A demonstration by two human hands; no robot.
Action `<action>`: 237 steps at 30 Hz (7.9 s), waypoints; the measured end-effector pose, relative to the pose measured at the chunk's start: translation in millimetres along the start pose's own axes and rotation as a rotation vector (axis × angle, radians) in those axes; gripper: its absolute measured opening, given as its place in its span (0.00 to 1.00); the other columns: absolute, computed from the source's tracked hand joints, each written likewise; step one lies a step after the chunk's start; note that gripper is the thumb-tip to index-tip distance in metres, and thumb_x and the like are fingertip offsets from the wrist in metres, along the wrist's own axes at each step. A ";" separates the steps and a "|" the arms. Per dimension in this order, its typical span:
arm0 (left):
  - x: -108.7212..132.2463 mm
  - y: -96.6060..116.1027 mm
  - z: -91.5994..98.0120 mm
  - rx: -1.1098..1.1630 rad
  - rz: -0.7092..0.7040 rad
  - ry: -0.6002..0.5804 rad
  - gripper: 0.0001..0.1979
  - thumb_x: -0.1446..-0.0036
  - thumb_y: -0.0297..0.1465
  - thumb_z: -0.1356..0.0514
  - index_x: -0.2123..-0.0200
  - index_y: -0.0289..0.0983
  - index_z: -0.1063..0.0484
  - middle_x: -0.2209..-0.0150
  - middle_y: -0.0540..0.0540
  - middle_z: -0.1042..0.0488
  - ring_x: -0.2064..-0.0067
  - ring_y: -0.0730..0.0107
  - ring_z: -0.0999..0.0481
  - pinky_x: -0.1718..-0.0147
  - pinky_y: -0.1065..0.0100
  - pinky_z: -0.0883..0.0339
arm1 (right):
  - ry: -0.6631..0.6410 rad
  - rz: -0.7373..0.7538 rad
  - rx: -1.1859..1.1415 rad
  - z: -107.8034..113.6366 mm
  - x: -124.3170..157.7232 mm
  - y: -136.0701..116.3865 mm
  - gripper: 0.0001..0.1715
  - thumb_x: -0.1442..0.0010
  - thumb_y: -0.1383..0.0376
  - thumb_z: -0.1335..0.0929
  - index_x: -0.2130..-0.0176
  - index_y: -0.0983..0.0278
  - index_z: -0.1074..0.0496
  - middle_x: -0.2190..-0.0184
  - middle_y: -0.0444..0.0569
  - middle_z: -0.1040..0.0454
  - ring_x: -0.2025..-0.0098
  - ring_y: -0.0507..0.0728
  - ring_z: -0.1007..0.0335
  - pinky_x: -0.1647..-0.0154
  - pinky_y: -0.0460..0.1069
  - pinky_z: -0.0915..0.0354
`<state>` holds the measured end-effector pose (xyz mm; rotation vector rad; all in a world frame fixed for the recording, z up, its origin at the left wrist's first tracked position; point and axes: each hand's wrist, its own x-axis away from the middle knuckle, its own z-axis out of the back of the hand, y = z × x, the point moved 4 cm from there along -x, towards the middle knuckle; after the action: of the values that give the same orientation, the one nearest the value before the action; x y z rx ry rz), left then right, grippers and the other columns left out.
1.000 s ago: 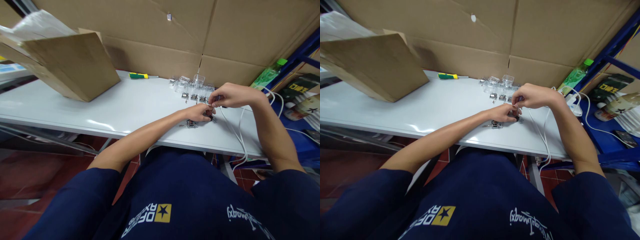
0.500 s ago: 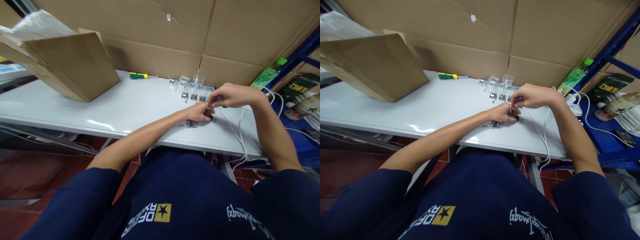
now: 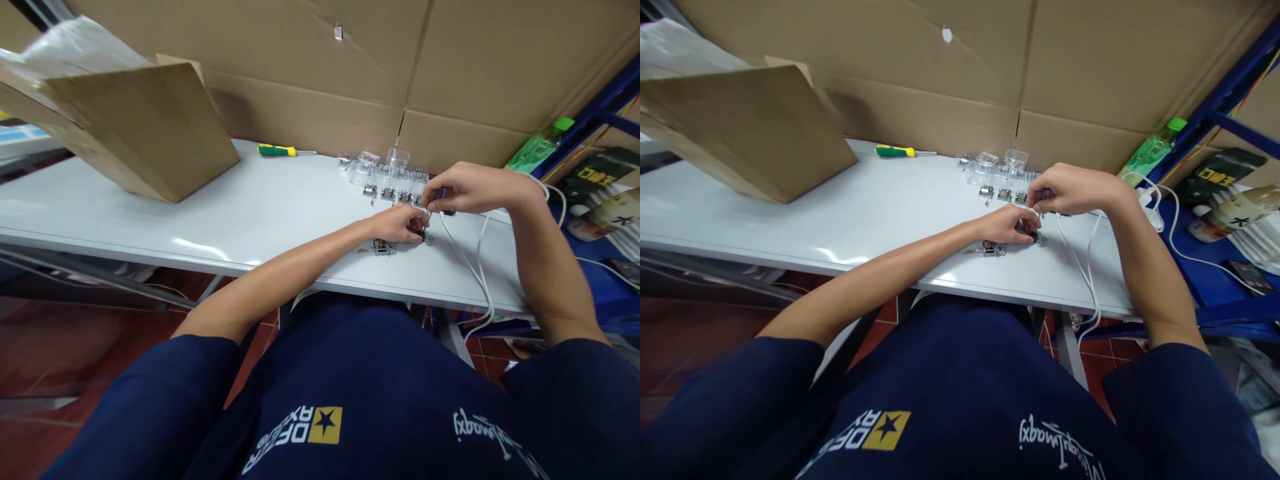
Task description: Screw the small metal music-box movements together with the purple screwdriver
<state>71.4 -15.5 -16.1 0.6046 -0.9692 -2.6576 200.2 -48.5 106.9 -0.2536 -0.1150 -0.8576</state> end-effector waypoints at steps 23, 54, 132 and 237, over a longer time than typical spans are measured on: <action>0.2 4.6 -0.8 -0.166 -0.021 -0.006 0.10 0.46 0.31 0.37 0.61 0.34 0.21 0.65 0.46 0.25 0.64 0.68 0.28 0.61 0.65 0.34 | -0.029 -0.006 -0.025 -6.8 -6.6 3.9 0.11 0.37 0.62 0.32 0.56 0.57 0.21 0.63 0.44 0.17 0.63 0.56 0.23 0.63 0.50 0.34; -2.1 -3.7 -3.4 -0.076 0.054 -0.022 0.17 0.46 0.37 0.36 0.58 0.32 0.19 0.62 0.42 0.22 0.62 0.67 0.27 0.59 0.65 0.34 | -0.004 -0.026 -0.056 6.2 5.9 4.9 0.15 0.36 0.54 0.31 0.55 0.56 0.20 0.64 0.44 0.16 0.65 0.58 0.22 0.65 0.52 0.33; 67.0 -97.3 130.4 -0.601 0.596 0.121 0.22 0.47 0.28 0.42 0.49 0.37 0.18 0.51 0.44 0.17 0.50 0.60 0.21 0.48 0.70 0.32 | 0.132 -0.012 -0.072 -14.9 -22.3 14.7 0.14 0.36 0.58 0.32 0.54 0.61 0.23 0.62 0.50 0.17 0.64 0.58 0.22 0.63 0.52 0.33; 68.4 -95.1 132.2 -0.476 0.350 0.278 0.12 0.46 0.32 0.36 0.61 0.35 0.15 0.59 0.43 0.17 0.55 0.59 0.21 0.49 0.63 0.31 | -0.040 0.081 -0.074 -19.2 -11.4 -30.4 0.20 0.31 0.56 0.35 0.50 0.64 0.20 0.57 0.51 0.16 0.60 0.57 0.21 0.60 0.50 0.33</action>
<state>-58.3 104.1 -7.3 0.6031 -0.3098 -2.2893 169.6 -64.3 91.5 -0.3426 -0.1103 -0.7776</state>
